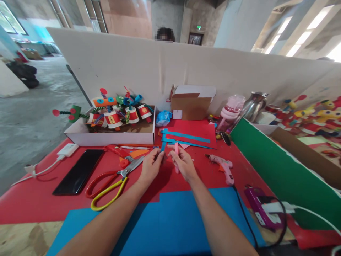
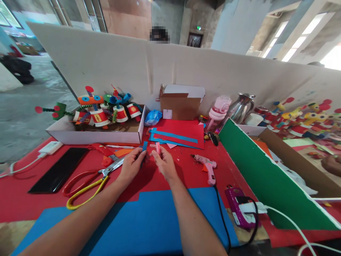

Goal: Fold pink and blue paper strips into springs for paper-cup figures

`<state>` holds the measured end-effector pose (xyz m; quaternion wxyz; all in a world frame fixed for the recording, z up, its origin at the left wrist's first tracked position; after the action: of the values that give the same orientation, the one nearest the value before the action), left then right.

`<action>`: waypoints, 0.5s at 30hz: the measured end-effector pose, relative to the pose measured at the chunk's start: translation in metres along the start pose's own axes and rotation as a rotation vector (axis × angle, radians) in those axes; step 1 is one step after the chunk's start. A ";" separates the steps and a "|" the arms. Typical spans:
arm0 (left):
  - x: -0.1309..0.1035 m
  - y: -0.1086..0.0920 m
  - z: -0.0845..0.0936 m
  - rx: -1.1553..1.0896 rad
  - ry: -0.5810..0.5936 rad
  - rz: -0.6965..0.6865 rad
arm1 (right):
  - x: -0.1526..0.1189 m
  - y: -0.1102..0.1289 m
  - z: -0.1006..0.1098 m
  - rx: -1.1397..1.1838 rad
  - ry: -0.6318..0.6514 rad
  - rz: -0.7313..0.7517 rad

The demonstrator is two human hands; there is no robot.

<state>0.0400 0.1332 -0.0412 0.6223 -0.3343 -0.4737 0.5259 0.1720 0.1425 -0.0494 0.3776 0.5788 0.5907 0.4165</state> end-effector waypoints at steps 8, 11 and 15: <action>0.002 0.009 -0.004 -0.259 0.039 0.162 | -0.003 -0.010 -0.012 -0.088 0.200 -0.114; 0.002 0.009 -0.004 -0.289 0.044 0.197 | -0.002 -0.005 -0.011 -0.241 0.223 -0.033; 0.003 0.010 -0.004 -0.300 0.071 0.233 | -0.001 -0.007 -0.008 -0.382 0.248 0.004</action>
<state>0.0404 0.1387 -0.0507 0.5171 -0.4942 -0.4825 0.5056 0.1618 0.1412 -0.0525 0.4040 0.4423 0.5420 0.5894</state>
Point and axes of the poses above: each hand's wrist, its own x-axis towards the middle knuckle, its own z-axis out of the back of the hand, y = z × x, the point moved 7 cm from there along x, towards the middle knuckle, and after that the axes turned 9 degrees about x, right-handed, at the moved point
